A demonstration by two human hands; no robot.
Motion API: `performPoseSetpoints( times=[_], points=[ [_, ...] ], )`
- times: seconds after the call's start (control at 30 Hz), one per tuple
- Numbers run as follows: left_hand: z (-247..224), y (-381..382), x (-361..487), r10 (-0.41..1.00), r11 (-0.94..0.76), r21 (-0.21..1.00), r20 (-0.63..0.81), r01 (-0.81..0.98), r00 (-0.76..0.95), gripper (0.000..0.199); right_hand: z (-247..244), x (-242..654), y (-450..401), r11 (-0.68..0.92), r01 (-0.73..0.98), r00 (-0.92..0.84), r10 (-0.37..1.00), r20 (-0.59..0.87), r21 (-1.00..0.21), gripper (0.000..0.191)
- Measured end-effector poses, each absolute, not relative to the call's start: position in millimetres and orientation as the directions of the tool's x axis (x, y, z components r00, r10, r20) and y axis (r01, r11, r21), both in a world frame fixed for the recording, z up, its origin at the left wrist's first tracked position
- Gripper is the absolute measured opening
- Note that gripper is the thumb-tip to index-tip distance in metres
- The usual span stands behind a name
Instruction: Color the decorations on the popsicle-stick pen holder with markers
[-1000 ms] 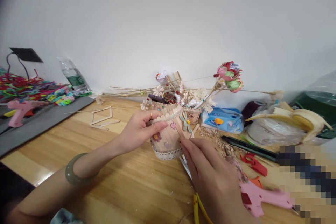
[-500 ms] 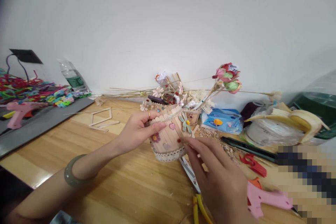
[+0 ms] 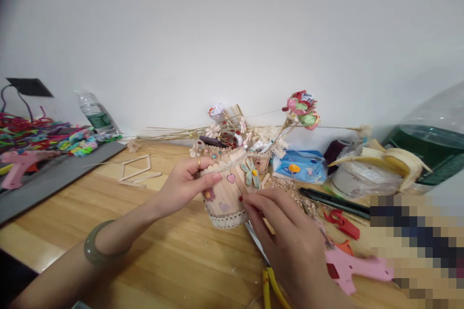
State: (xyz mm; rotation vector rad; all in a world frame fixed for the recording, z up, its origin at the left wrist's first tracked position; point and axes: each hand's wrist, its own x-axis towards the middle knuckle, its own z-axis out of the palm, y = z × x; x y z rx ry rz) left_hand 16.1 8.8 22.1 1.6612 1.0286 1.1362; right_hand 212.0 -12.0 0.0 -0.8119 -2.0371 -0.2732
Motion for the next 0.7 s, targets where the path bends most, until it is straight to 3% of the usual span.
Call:
performPoseSetpoints(
  times=[0.4,0.5,0.6,0.7],
  points=[
    [24.9,5.6,17.5,0.933,-0.287,0.949,0.246,0.130,0.264,0.028,-1.2,215.3,-12.3,0.762,0.643,-0.513,0.352,0.783,0.079,0.008],
    [25.4,5.9,16.3,0.930,-0.297,0.947,0.258,0.124,0.260,0.028,1.6,215.6,-14.5,0.766,0.640,-0.506,0.351,0.788,0.070,0.009],
    [25.8,8.3,13.6,0.922,-0.316,0.943,0.280,0.103,0.268,0.029,7.6,216.0,-18.4,0.758,0.642,-0.383,0.447,0.808,-0.115,0.012],
    [25.1,11.4,10.3,0.911,-0.336,0.938,0.302,0.083,0.283,0.031,6.3,217.1,-17.0,0.642,0.558,-0.031,0.649,0.760,-0.525,0.009]
  ],
)
